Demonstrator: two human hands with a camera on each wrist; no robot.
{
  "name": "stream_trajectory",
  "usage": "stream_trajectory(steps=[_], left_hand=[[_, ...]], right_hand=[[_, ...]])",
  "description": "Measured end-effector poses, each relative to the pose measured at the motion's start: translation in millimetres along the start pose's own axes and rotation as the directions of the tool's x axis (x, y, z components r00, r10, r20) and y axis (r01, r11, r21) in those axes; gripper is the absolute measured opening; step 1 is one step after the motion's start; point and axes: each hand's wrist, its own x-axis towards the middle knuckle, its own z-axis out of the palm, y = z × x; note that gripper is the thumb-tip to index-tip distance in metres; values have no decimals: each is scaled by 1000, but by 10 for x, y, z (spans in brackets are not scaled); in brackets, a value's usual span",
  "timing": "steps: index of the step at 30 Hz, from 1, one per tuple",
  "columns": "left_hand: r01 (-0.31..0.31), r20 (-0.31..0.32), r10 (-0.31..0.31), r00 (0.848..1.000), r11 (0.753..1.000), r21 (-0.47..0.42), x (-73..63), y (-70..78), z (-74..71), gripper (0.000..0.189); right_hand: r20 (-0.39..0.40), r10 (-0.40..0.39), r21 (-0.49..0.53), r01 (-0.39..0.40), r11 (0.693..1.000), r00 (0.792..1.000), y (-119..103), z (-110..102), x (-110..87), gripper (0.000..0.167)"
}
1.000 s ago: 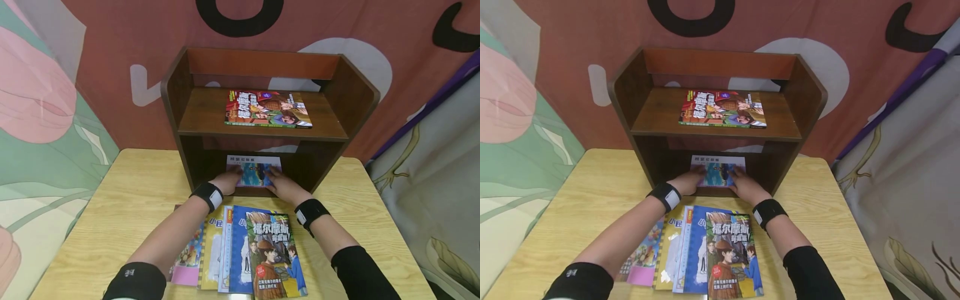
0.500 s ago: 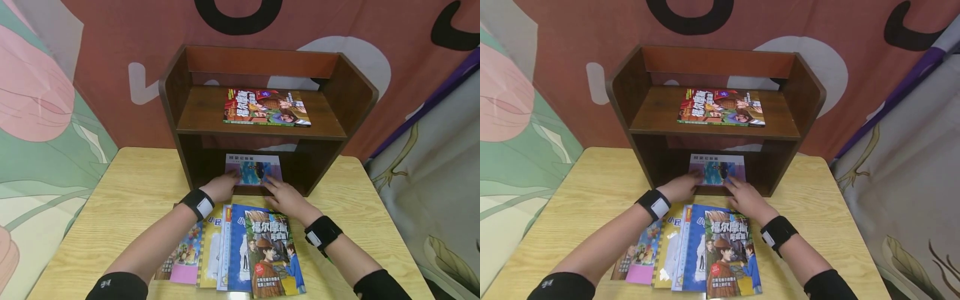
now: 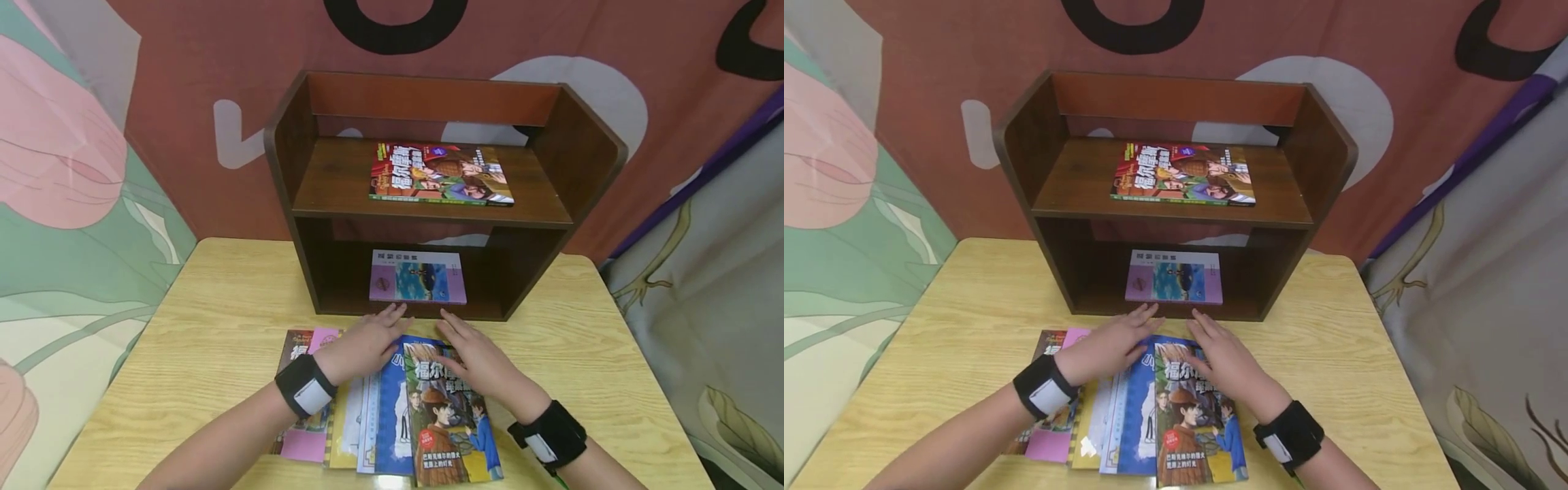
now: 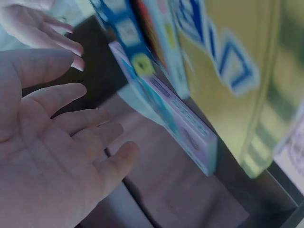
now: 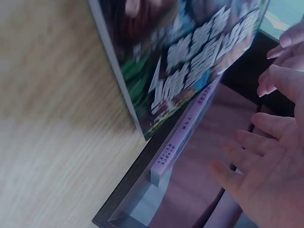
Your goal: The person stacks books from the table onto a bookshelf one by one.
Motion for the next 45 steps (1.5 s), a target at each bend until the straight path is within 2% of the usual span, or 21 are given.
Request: stream_trajectory(steps=[3, 9, 15, 20, 24, 26, 34, 38, 41, 45], left_hand=[[-11, 32, 10, 999, 1000, 15, -150, 106, 51, 56], [-45, 140, 38, 989, 998, 45, -437, 309, 141, 63], [-56, 191, 37, 981, 994, 93, -580, 387, 239, 66], [-51, 182, 34, 983, 995, 91, -613, 376, 301, 67], [-52, 174, 36, 984, 994, 91, -619, 381, 301, 66], [-54, 172, 38, 984, 995, 89, -619, 386, 297, 66], [-46, 187, 30, 982, 995, 84, -619, 386, 301, 67], [-46, 181, 33, 983, 996, 70, -615, 376, 306, 68], [-35, 172, 27, 985, 998, 46, -604, 372, 293, 69], [-14, 116, 10, 993, 999, 30, -560, 360, 275, 67]], right_hand=[[42, 25, 22, -26, 999, 999, -45, 8, -116, 70], [149, 74, 63, -84, 994, 986, -122, 54, -343, 79], [266, 57, 70, -78, 994, 962, -304, 158, -567, 97], [340, -24, 59, 4, 998, 940, -520, 250, -748, 119], [316, -85, 49, 73, 996, 945, -582, 338, -833, 129], [312, -81, 34, 74, 997, 947, -590, 360, -849, 131], [370, -55, 45, 41, 998, 927, -596, 356, -829, 123], [424, -40, 141, -22, 990, 905, -565, 264, -796, 120], [465, -26, 237, -97, 967, 885, -541, 159, -776, 118], [491, -32, 315, -143, 938, 871, -531, 1, -779, 114]])
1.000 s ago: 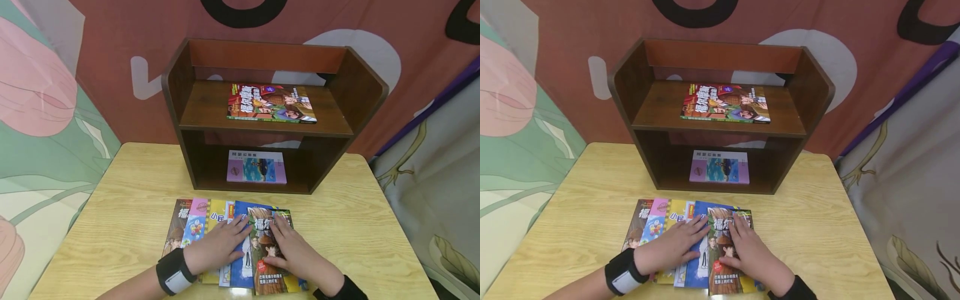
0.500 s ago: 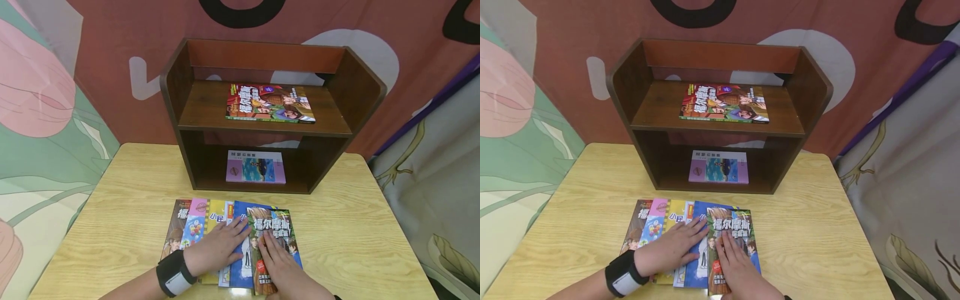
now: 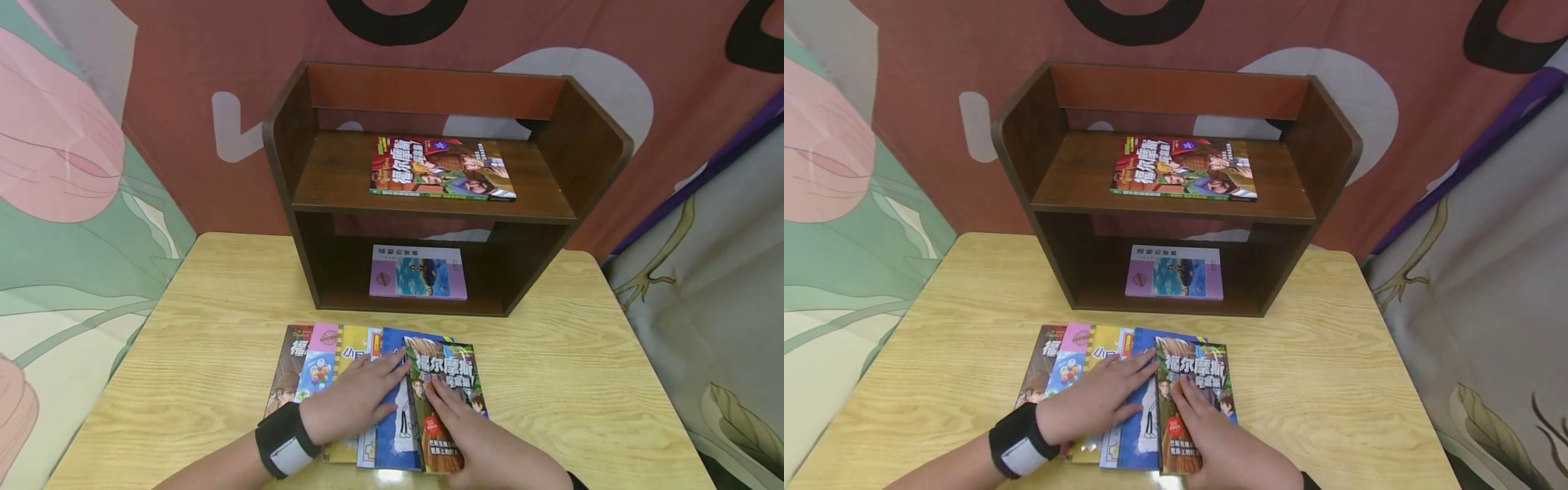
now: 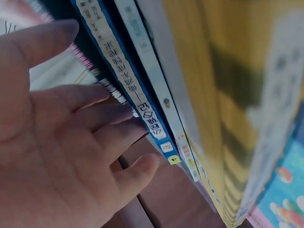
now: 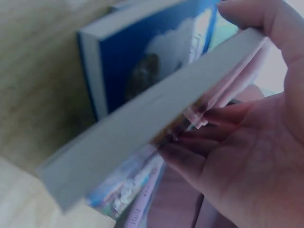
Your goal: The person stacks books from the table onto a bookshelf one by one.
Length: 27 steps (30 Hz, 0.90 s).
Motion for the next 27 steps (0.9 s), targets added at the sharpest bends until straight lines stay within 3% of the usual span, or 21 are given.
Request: stream_trajectory(steps=[4, 7, 13, 17, 27], left_hand=[[-19, -81, 19, 997, 1000, -1, 88, -25, -31, 66], [-59, -107, 62, 992, 998, 30, 176, -45, -53, 66], [-126, -78, 136, 988, 984, 126, 358, -82, -61, 62], [-146, -65, 156, 986, 980, 133, 440, -90, -63, 63], [-181, -37, 185, 982, 978, 106, 404, 10, -211, 50]], right_hand=[[25, -42, -1, 42, 999, 999, -56, -122, -94, 105], [52, -86, 16, 86, 996, 995, -93, -202, -155, 98], [115, -164, 101, 153, 983, 980, -164, -357, -257, 77], [120, -188, 81, 179, 981, 975, -213, -425, -306, 73], [76, -187, 31, 185, 982, 979, -190, -564, -443, 69]])
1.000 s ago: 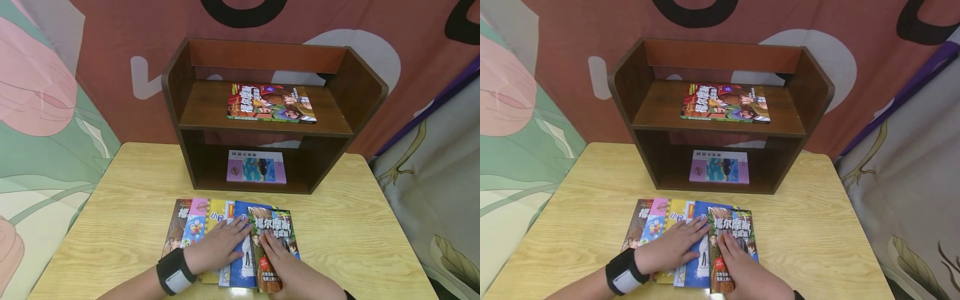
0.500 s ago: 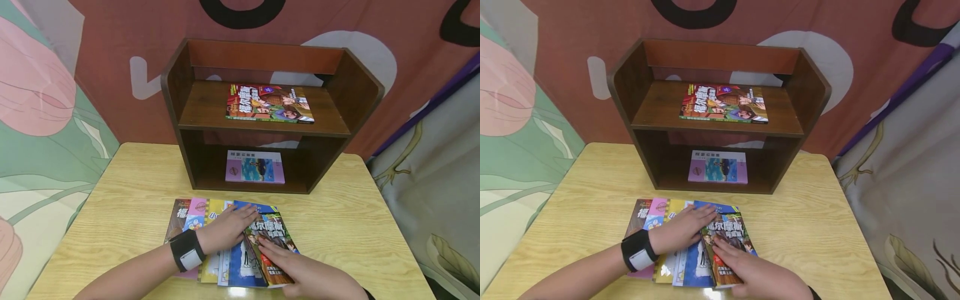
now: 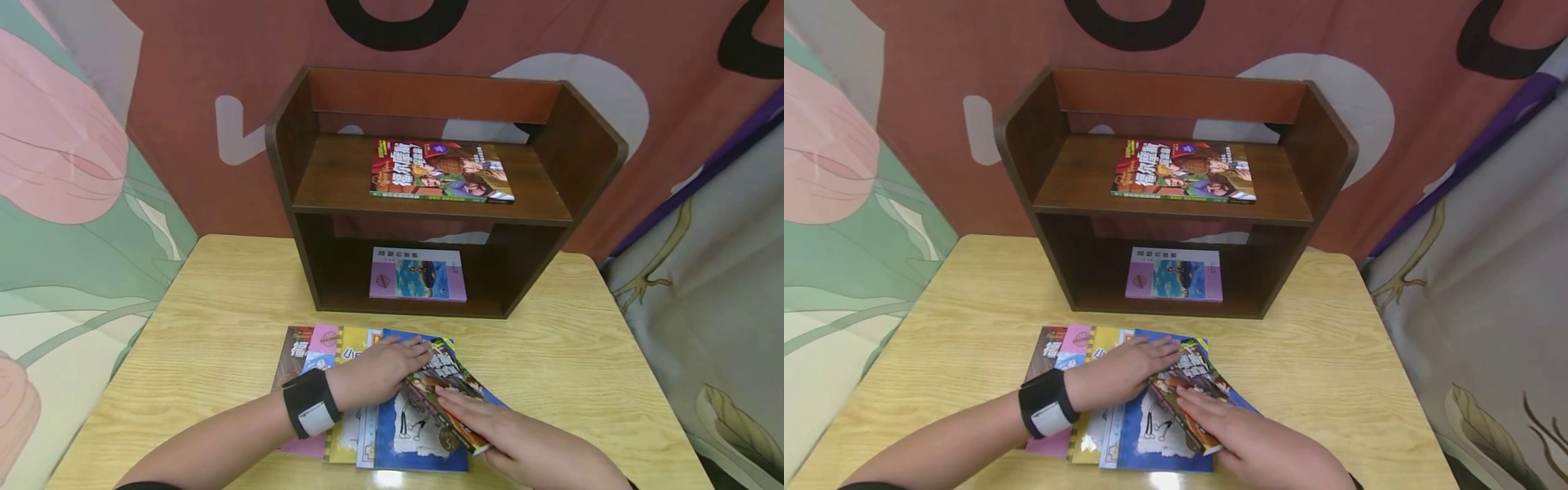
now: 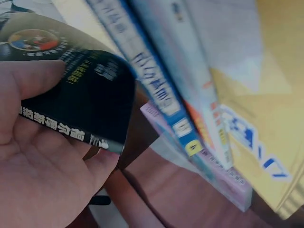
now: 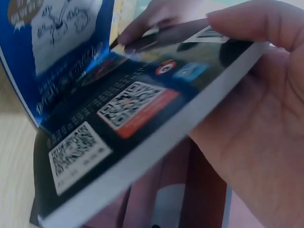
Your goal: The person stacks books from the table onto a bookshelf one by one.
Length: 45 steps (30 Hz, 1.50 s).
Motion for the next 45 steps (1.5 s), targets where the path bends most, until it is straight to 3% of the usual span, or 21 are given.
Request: stream_trajectory(steps=[4, 10, 15, 21, 26, 30, 38, 45], left_hand=[[9, -15, -9, 1000, 1000, -10, -50, 28, -95, 50], [28, -53, -29, 998, 999, -17, -146, 68, -249, 47], [90, -94, -86, 992, 995, 35, -204, 138, -365, 42], [196, -169, -173, 970, 971, 135, -268, 301, -483, 41], [269, -261, -210, 942, 938, 218, -310, 382, -502, 41], [317, -316, -237, 918, 921, 229, -311, 408, -496, 40], [375, -349, -270, 897, 883, 283, -288, 448, -480, 38], [377, -311, -282, 908, 873, 309, -239, 499, -510, 35]], right_hand=[[-26, 23, 9, -22, 1000, 999, 0, -36, -42, 75], [-174, -37, -185, 4, 983, 984, 25, -59, -84, 81], [-259, 55, -198, -108, 974, 964, 34, -94, -70, 80], [-338, 75, -203, -151, 967, 938, 70, -112, -2, 83], [-371, 89, -237, -187, 953, 924, 81, -129, 84, 72], [-385, 85, -286, -207, 936, 919, 58, -151, 145, 65], [-446, 44, -402, -244, 883, 894, -90, -126, 324, 59], [-510, 42, -474, -321, 820, 859, -138, -51, 498, 54]])
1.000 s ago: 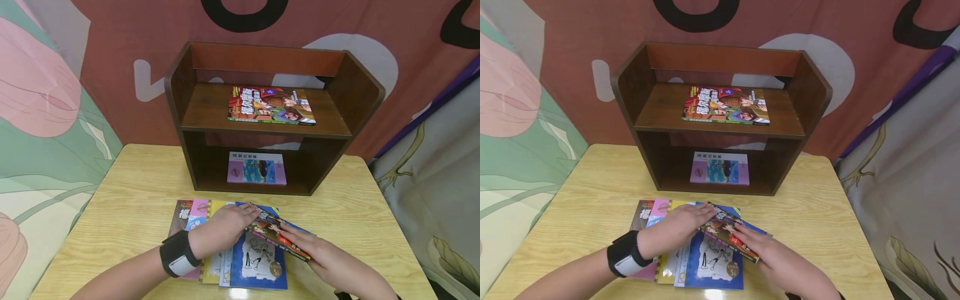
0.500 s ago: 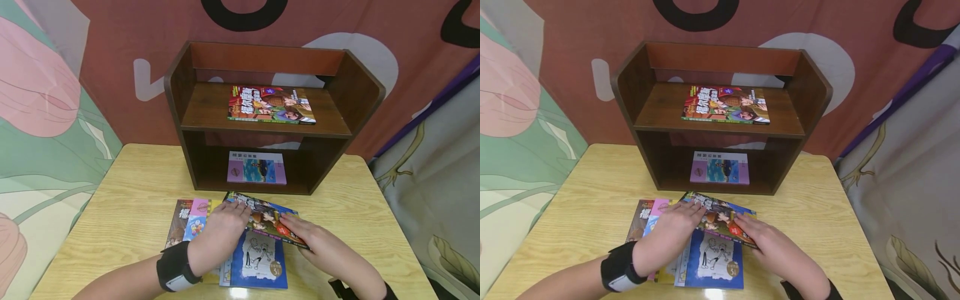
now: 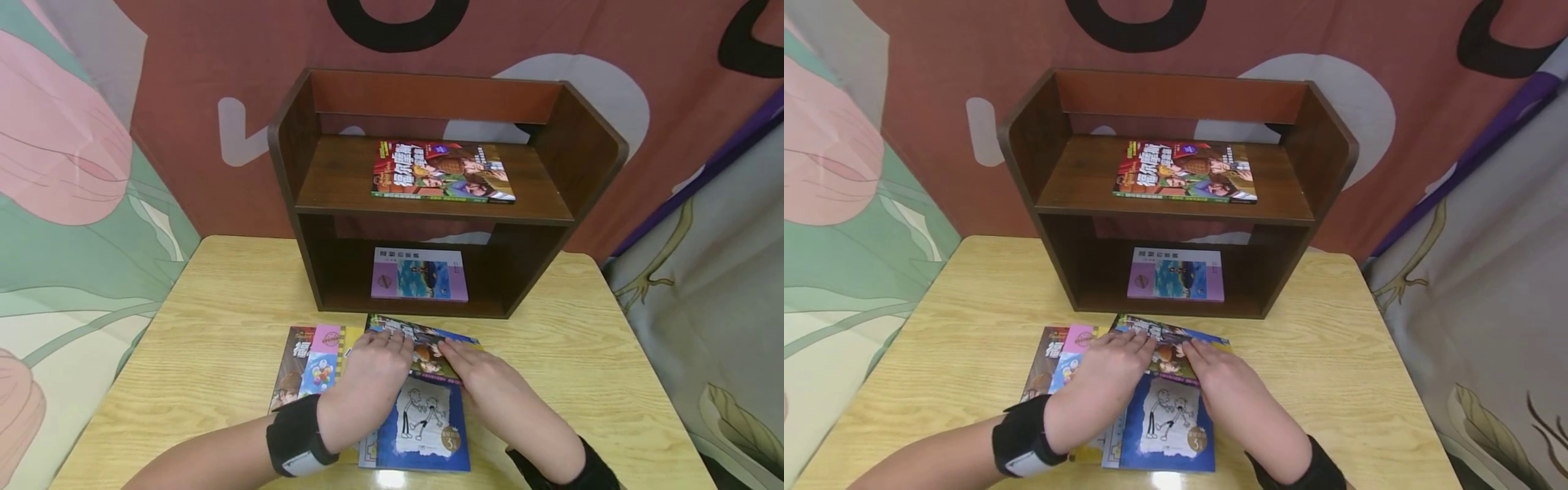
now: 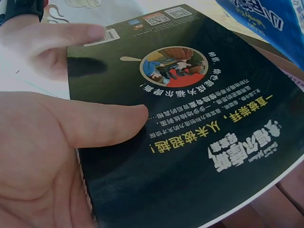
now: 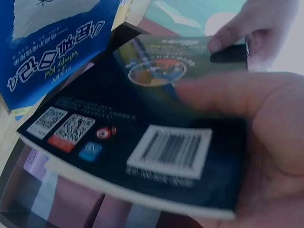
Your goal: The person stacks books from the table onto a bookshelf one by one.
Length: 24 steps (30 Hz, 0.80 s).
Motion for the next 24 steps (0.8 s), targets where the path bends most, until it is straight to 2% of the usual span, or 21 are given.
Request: stream_trajectory(steps=[5, 15, 18, 24], left_hand=[[1, 11, -1, 1000, 1000, -26, 4, 3, 26, 35], [-7, 3, 7, 1000, 996, -90, 17, -61, 64, 37], [-9, -29, 6, 1000, 995, -101, 36, -79, 48, 36], [-23, -94, 14, 995, 995, -94, 96, -118, 42, 33]], right_hand=[[-36, 25, -29, -26, 999, 999, -17, 42, 34, 50], [-196, 15, -69, -29, 997, 981, 20, 56, 52, 48], [-241, 18, -72, -36, 997, 970, 29, 43, 62, 49], [-277, -2, -80, -21, 997, 961, 62, 24, 109, 49]])
